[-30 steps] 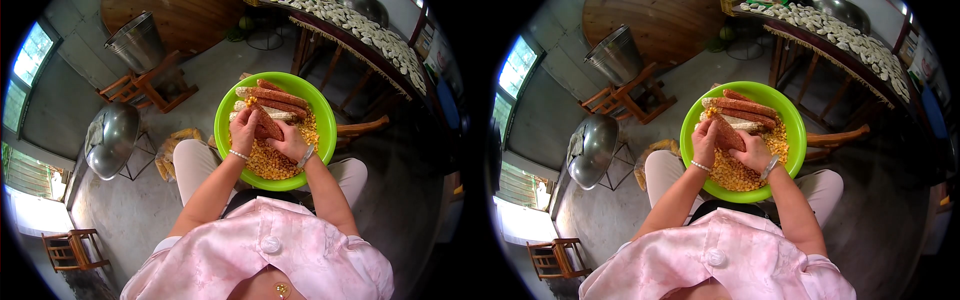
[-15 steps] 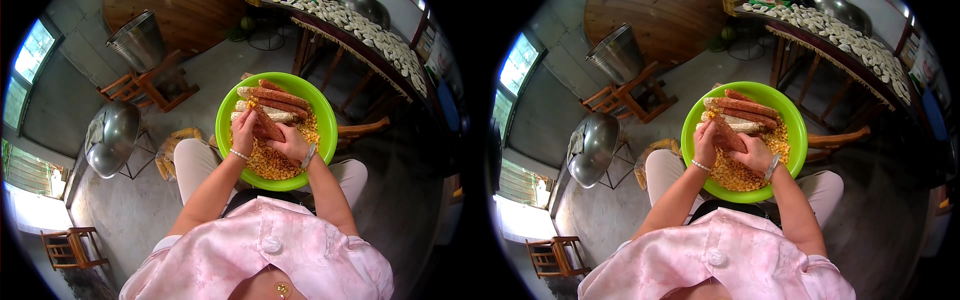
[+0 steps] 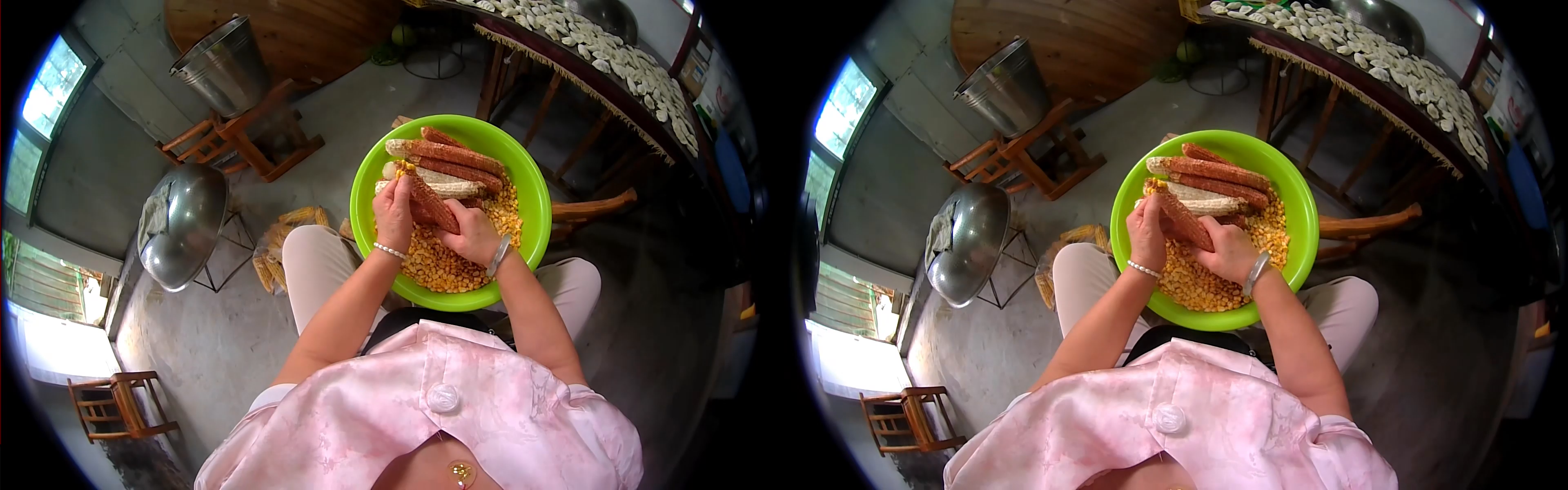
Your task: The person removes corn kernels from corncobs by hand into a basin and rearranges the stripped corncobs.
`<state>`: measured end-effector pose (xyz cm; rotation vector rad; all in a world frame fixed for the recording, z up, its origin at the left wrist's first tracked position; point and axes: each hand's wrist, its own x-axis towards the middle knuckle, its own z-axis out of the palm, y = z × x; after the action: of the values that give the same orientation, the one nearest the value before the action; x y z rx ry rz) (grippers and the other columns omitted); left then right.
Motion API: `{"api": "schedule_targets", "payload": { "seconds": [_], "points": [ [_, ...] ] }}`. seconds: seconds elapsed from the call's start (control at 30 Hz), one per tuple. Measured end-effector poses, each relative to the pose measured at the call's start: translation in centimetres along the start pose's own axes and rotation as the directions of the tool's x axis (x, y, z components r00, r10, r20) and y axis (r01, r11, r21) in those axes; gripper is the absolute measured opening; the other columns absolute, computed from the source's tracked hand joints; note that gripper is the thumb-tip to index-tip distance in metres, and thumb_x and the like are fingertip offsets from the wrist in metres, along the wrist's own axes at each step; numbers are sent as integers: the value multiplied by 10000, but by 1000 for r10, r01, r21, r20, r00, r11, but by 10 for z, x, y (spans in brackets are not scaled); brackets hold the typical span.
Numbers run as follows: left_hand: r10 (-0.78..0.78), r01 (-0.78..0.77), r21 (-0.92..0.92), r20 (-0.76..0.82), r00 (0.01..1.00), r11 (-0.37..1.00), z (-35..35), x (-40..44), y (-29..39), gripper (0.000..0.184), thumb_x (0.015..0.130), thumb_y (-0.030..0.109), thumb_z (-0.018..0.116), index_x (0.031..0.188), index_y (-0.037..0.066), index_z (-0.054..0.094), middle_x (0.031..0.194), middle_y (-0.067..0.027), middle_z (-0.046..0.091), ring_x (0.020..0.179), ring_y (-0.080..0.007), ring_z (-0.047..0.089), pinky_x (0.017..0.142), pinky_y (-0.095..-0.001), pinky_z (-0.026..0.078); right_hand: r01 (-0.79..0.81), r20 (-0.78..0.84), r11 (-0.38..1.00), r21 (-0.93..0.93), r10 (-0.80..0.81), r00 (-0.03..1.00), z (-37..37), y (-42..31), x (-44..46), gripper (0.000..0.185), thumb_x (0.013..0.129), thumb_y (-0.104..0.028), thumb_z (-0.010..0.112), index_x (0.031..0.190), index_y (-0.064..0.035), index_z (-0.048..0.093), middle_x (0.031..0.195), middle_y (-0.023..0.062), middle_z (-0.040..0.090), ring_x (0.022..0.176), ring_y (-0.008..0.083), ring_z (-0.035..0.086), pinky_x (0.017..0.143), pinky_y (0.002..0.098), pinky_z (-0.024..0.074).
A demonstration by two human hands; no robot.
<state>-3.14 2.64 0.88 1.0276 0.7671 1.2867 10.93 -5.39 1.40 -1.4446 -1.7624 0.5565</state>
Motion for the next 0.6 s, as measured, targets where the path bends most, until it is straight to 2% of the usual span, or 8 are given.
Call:
{"api": "schedule_targets", "payload": {
  "seconds": [0.17, 0.27, 0.6],
  "points": [
    [-50, 51, -15, 4, 999, 999, -4, 1, -2, 283, 946, 248, 512, 780, 28, 576, 714, 48, 523, 631, -34, 434, 548, -213, 377, -6, 8, 1000, 0, 6, 1000, 0, 0, 0, 407, 758, -210, 672, 1098, -44, 523, 830, 233, 646, 776, 396, 633, 709, 457, 514],
    [-5, 6, -45, 23, 1000, 999, -6, 4, -7, 286, 950, 254, 472, 789, 39, 567, 723, 39, 535, 625, -40, 459, 552, -214, 398, -8, 6, 1000, 0, 8, 1000, 0, 1, 0, 412, 758, -212, 673, 1103, -44, 523, 838, 233, 646, 781, 394, 635, 713, 456, 515],
    [-110, 113, -65, 49, 993, 991, -1, -3, 7, 286, 959, 264, 441, 870, 33, 584, 767, -12, 609, 634, -75, 562, 569, -211, 470, -10, -15, 999, 42, 10, 1000, -1, -3, 1, 448, 751, -231, 691, 1125, -38, 539, 871, 233, 650, 808, 381, 642, 737, 437, 517]
  ]
}}
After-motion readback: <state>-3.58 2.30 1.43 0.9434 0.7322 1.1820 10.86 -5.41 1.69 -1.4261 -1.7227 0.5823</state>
